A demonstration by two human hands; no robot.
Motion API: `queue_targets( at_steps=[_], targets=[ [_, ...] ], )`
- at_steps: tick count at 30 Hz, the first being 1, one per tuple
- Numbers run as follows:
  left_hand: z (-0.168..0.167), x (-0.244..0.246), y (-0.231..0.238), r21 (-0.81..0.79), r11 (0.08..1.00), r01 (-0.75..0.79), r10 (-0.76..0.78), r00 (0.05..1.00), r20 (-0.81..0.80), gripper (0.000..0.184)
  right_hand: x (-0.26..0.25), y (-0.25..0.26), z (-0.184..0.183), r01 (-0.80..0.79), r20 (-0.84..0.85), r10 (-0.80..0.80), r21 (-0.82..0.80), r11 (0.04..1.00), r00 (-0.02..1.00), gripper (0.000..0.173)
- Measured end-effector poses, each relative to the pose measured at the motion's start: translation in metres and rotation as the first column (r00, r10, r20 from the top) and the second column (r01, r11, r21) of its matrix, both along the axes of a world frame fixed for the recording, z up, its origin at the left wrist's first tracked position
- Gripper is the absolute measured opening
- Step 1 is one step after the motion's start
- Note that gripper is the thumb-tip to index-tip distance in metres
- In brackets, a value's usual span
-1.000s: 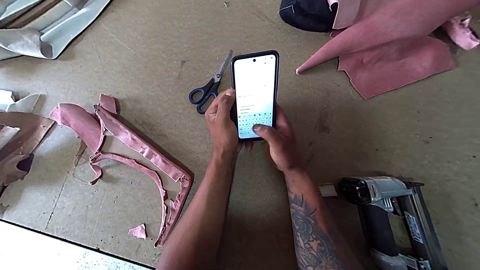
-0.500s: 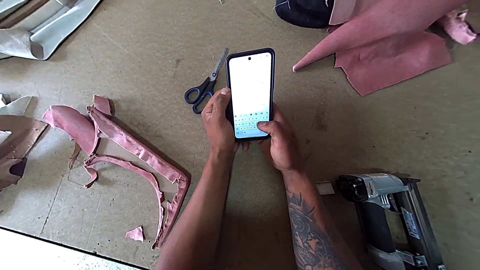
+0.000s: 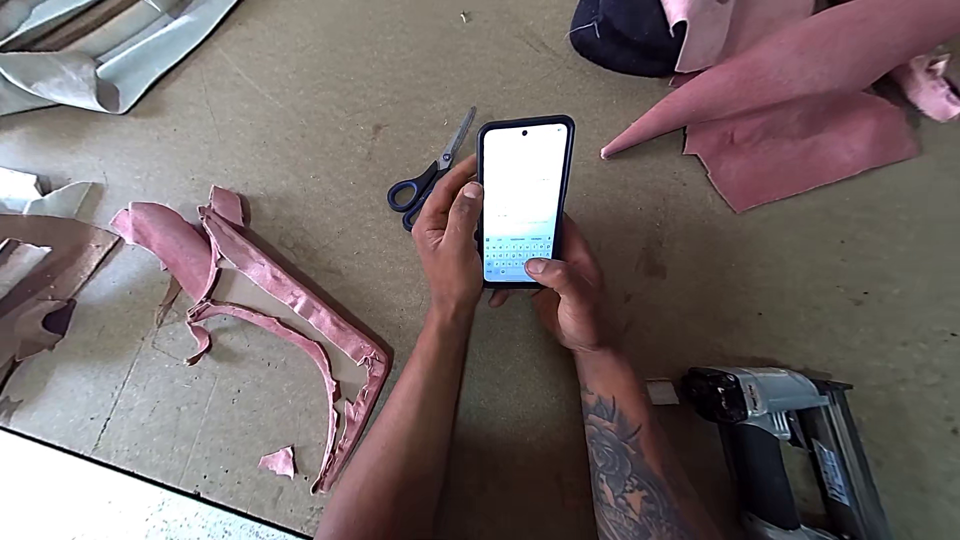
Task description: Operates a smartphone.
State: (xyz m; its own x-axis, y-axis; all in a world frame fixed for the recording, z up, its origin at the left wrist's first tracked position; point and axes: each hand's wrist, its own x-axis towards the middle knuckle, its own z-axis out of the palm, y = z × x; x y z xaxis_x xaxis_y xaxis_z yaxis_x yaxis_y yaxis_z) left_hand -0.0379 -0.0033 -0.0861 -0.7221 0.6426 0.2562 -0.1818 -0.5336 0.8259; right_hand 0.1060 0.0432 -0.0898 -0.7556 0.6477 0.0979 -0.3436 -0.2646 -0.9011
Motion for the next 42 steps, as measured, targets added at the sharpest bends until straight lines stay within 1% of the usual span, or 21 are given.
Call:
queue_targets(
  at_steps=[3, 8, 14, 29, 36, 42],
  targets=[
    [0.002, -0.009, -0.002, 0.033, 0.999, -0.034, 0.036, 0.998, -0.044, 0.04, 0.003, -0.002, 0.003, 0.003, 0.081, -0.007, 0.053, 0.999, 0.997, 0.052],
    [0.003, -0.016, -0.005, 0.023, 0.998, -0.056, 0.058, 0.996, -0.062, 0.041, 0.002, -0.001, 0.003, -0.043, 0.128, 0.03, 0.107, 0.993, 0.991, 0.05],
    [0.004, -0.017, -0.005, 0.046, 0.996, -0.077, 0.079, 0.995, -0.056, 0.038, 0.002, 0.002, 0.003, -0.058, 0.14, 0.042, 0.11, 0.992, 0.989, 0.05],
    [0.003, -0.013, -0.005, 0.045, 0.997, -0.064, 0.066, 0.997, -0.048, 0.039, 0.005, -0.002, 0.006, -0.062, 0.17, 0.044, 0.103, 0.993, 0.984, 0.053],
    [0.002, -0.012, -0.004, 0.064, 0.998, -0.029, 0.032, 0.998, -0.052, 0.041, 0.005, -0.002, 0.008, -0.049, 0.188, 0.029, 0.105, 0.993, 0.982, 0.055],
    [0.002, -0.013, -0.004, 0.068, 0.997, 0.027, -0.024, 0.999, -0.049, 0.044, 0.005, 0.0, 0.006, -0.048, 0.164, 0.033, 0.09, 0.995, 0.986, 0.055]
  ],
)
